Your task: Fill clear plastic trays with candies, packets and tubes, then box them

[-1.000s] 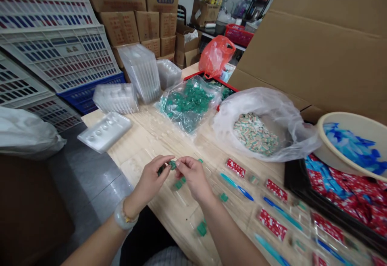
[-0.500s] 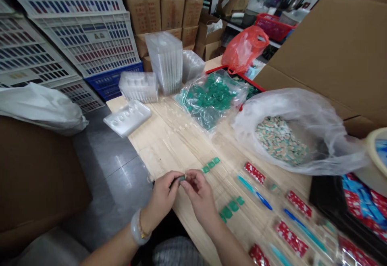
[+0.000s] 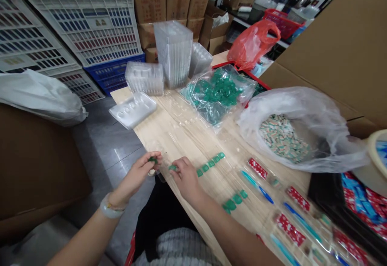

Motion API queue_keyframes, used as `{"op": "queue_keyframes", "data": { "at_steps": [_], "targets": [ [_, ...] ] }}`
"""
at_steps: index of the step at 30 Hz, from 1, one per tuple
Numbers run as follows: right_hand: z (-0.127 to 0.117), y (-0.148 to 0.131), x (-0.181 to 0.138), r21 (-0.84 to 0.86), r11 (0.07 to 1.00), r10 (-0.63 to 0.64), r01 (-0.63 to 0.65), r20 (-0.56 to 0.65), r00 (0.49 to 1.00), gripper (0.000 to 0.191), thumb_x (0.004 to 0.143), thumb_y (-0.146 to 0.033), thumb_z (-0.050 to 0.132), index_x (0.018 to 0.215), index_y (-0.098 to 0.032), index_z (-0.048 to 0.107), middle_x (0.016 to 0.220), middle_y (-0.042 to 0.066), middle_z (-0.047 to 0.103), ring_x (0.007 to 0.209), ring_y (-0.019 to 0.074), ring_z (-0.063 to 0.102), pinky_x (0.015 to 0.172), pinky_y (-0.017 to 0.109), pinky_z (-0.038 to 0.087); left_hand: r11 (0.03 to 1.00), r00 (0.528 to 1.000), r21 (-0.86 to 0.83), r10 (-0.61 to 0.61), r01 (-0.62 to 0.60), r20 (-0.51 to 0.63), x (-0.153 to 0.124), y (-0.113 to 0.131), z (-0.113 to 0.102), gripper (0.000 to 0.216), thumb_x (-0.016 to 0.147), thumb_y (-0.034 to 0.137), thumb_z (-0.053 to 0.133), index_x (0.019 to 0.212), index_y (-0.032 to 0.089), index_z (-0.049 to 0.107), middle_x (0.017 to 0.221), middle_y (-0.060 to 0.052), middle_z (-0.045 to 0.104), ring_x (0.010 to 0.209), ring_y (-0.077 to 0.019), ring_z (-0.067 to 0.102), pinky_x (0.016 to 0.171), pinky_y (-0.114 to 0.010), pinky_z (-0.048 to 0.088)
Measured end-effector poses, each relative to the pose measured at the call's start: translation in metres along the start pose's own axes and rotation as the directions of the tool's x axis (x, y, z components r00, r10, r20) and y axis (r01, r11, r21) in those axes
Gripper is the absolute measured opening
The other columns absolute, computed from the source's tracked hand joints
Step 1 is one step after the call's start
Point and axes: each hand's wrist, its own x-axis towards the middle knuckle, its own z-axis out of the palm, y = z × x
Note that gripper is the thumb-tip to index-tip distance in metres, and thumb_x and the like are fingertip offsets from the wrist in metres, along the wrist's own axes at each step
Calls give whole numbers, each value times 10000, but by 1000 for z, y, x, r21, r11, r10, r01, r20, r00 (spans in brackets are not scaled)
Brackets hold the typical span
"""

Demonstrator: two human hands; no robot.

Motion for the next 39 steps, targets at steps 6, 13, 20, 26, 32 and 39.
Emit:
{"op": "queue_keyframes", "data": {
  "at_steps": [6,13,20,26,32,39],
  "targets": [
    [15,3,-4,-283,948,-125,149,101,987,109,787,-139,464,809,-168,567,811,68,534,784,187,490,700,322,427,993,994,83,88,-83,-59,8,-13,7,208,628,136,514,832,169,538,806,-11,600,750,-137,579,688,-255,446],
    [3,5,-2,-264,942,-165,206,170,972,210,781,-165,516,984,-163,568,853,73,550,826,186,491,739,319,432,998,993,-37,43,-48,-112,10,-10,5,313,610,230,631,891,130,533,787,-29,593,699,-129,565,654,-258,456],
    [1,9,2,-335,913,-167,231,209,963,132,779,-193,530,890,-154,591,812,75,558,783,187,511,703,318,437,992,998,-113,45,-50,-45,7,-9,6,325,625,271,638,909,128,569,886,-70,631,793,-148,582,713,-266,454],
    [-11,3,1,-332,901,-278,280,54,959,254,780,-293,530,987,-149,561,881,106,549,831,217,488,726,365,431,994,998,-91,61,-59,15,1,-1,16,281,630,230,632,894,139,600,902,-57,634,819,-146,578,738,-259,453],
    [-28,-16,16,-56,976,-209,212,47,977,157,782,-178,465,901,-171,568,840,74,570,794,183,514,719,341,431,990,984,-120,-46,67,175,-4,13,25,340,633,281,655,942,149,605,852,-42,645,743,-141,595,716,-275,470],
    [-24,-13,22,512,821,166,-251,206,964,113,701,-270,557,740,-174,511,635,-24,538,602,104,510,577,242,417,996,992,-64,-48,55,113,-2,12,24,233,606,305,676,740,125,616,643,-18,612,585,-111,557,590,-234,458]
  ]
}}
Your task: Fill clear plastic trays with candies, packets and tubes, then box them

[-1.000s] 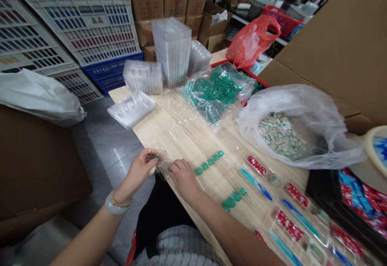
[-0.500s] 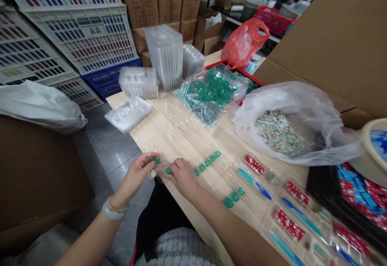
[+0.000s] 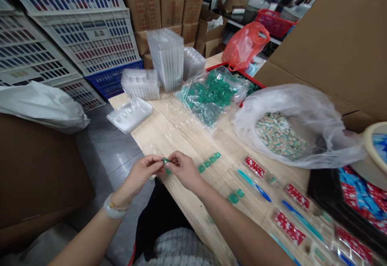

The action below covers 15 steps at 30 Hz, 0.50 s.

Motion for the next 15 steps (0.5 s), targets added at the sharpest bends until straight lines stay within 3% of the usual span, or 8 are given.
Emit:
{"op": "queue_keyframes", "data": {
  "at_steps": [3,7,11,13,15],
  "targets": [
    [3,-1,-3,-60,998,3,-7,-75,997,117,697,-277,559,690,-172,506,579,-40,496,549,89,470,532,222,390,993,998,104,52,-49,-25,-1,-2,4,224,636,342,640,665,130,572,571,10,551,533,-91,504,515,-203,418],
    [6,-4,-3,-168,983,-97,78,-107,990,97,723,-248,537,776,-167,533,631,-25,511,572,91,483,548,226,403,994,988,-57,-82,90,128,-2,-3,5,286,649,395,616,656,139,489,547,45,450,471,-58,417,426,-170,344],
    [4,-12,2,-265,929,-277,259,-31,960,178,738,-186,535,912,-173,572,830,27,554,704,104,525,649,242,435,975,981,-159,-131,153,139,6,0,3,320,649,425,602,653,149,440,506,64,387,428,-41,351,395,-156,258],
    [2,-14,5,-311,905,-300,289,13,954,144,736,-165,548,872,-166,592,810,26,562,702,104,532,656,237,439,988,986,-81,-126,135,110,10,2,0,315,685,442,549,641,151,434,496,63,377,411,-44,336,390,-164,239],
    [-1,-13,10,-410,865,-303,289,32,952,122,729,-147,562,844,-156,603,769,22,563,677,104,528,649,235,438,991,999,126,-49,48,10,13,2,-6,308,732,428,483,606,151,436,485,57,370,404,-54,330,395,-182,250]
  ]
}}
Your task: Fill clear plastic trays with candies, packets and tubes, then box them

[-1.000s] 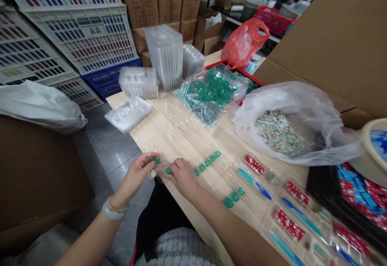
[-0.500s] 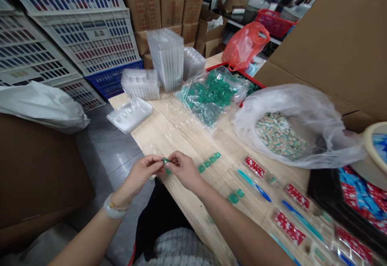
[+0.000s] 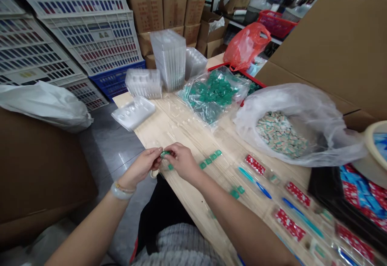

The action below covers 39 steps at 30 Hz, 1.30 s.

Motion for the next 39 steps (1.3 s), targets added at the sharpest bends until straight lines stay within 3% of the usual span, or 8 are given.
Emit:
{"op": "queue_keyframes", "data": {
  "at_steps": [3,6,12,19,22,29,33,39],
  "targets": [
    [3,9,6,-217,974,-39,64,116,992,128,731,-123,564,849,-136,614,792,42,575,726,120,530,702,248,430,884,949,427,278,-192,-147,0,-10,-9,268,789,336,414,633,142,514,558,6,477,519,-100,441,516,-229,366],
    [9,14,9,-407,892,-60,197,326,943,132,753,-132,543,860,-119,621,832,70,585,834,154,524,773,267,410,688,884,655,462,-313,-63,-4,-22,-12,209,803,209,384,794,144,583,767,-52,578,745,-147,518,718,-283,411],
    [7,14,1,-508,809,-29,295,466,884,181,791,-145,491,932,-123,602,878,74,586,877,158,523,784,252,407,520,922,817,385,-248,35,-9,-20,-7,172,754,119,423,829,133,577,816,-66,543,776,-160,516,747,-291,419],
    [10,21,-6,-507,714,-205,483,508,836,225,822,-130,412,985,-137,567,914,82,554,860,161,497,743,253,411,464,937,848,333,-256,100,-12,-14,-1,193,729,89,456,883,157,552,867,-48,523,813,-142,516,764,-265,418],
    [12,25,-2,-535,709,-154,459,519,841,183,809,-138,435,907,-119,588,856,82,543,831,167,494,728,268,407,450,941,860,325,-240,93,-13,-14,2,256,711,50,450,928,150,542,875,-50,524,817,-139,518,788,-271,411],
    [-1,34,-1,-157,984,-18,86,392,920,270,693,-25,494,931,-138,553,814,20,539,685,94,515,656,213,418,480,920,835,383,-269,76,-21,-16,4,315,726,65,456,1021,154,517,915,-61,527,819,-149,527,786,-298,430],
    [-4,33,-3,-187,981,20,48,345,938,197,687,-26,473,808,-121,595,791,32,544,674,97,507,656,216,408,446,870,821,479,-357,118,-26,-20,10,251,776,124,450,1000,186,548,939,-53,516,857,-151,522,783,-285,433],
    [-1,31,0,-295,955,69,30,322,944,224,699,-16,448,766,-113,638,766,49,561,737,117,518,721,228,397,471,892,797,416,-378,177,-16,-23,13,208,756,82,451,889,161,591,855,-45,555,825,-146,531,775,-268,434]
  ]
}}
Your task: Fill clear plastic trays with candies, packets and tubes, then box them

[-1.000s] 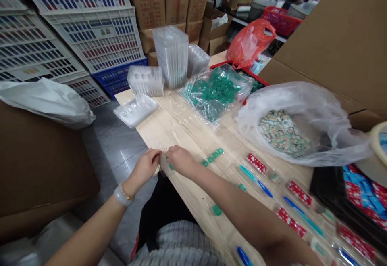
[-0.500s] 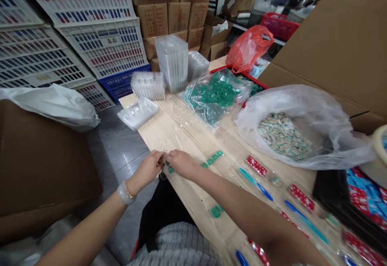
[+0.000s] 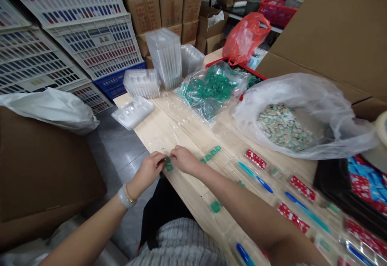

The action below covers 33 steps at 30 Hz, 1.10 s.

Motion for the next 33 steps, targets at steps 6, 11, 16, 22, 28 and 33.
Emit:
{"op": "queue_keyframes", "data": {
  "at_steps": [6,11,16,22,28,33],
  "targets": [
    [1,4,0,-5,999,43,-43,20,999,177,706,-62,498,768,-139,646,768,32,553,724,111,524,698,214,395,1000,1000,-26,-11,11,-14,2,-5,1,234,723,50,467,897,156,583,868,-51,570,840,-154,537,776,-284,442],
    [5,-5,6,-141,982,123,-123,-4,992,131,738,-111,483,726,-133,612,761,49,538,693,122,516,643,222,378,1000,1000,21,2,-2,15,6,-2,2,179,739,83,493,870,153,591,840,-50,558,810,-151,533,764,-272,440],
    [-9,-8,-10,-137,982,120,-130,-77,990,123,757,-100,464,761,-136,581,781,52,547,732,129,512,665,223,374,991,997,134,-29,20,67,9,8,2,138,774,139,477,841,143,597,825,-53,538,763,-149,532,742,-272,439],
    [8,-5,-79,-75,981,171,-177,-79,982,129,790,-109,450,762,-144,571,777,48,563,758,134,535,694,230,398,983,993,176,-77,61,85,6,12,3,159,756,129,490,871,147,599,856,-63,541,768,-153,541,762,-284,439],
    [38,-10,-79,-272,909,285,-317,-152,947,156,816,-181,417,837,-162,569,858,85,586,717,178,565,602,276,422,973,998,227,44,-51,36,-7,14,-5,287,773,143,462,1048,163,541,1016,-96,536,901,-180,542,826,-324,441],
    [40,-11,-76,-399,884,195,-242,-154,969,186,755,-170,421,825,-231,582,797,82,626,627,197,564,533,322,429,776,898,458,410,-434,157,-11,-1,-10,474,755,324,525,1220,307,431,1370,-48,312,1267,-287,229,987,-475,281]
  ]
}}
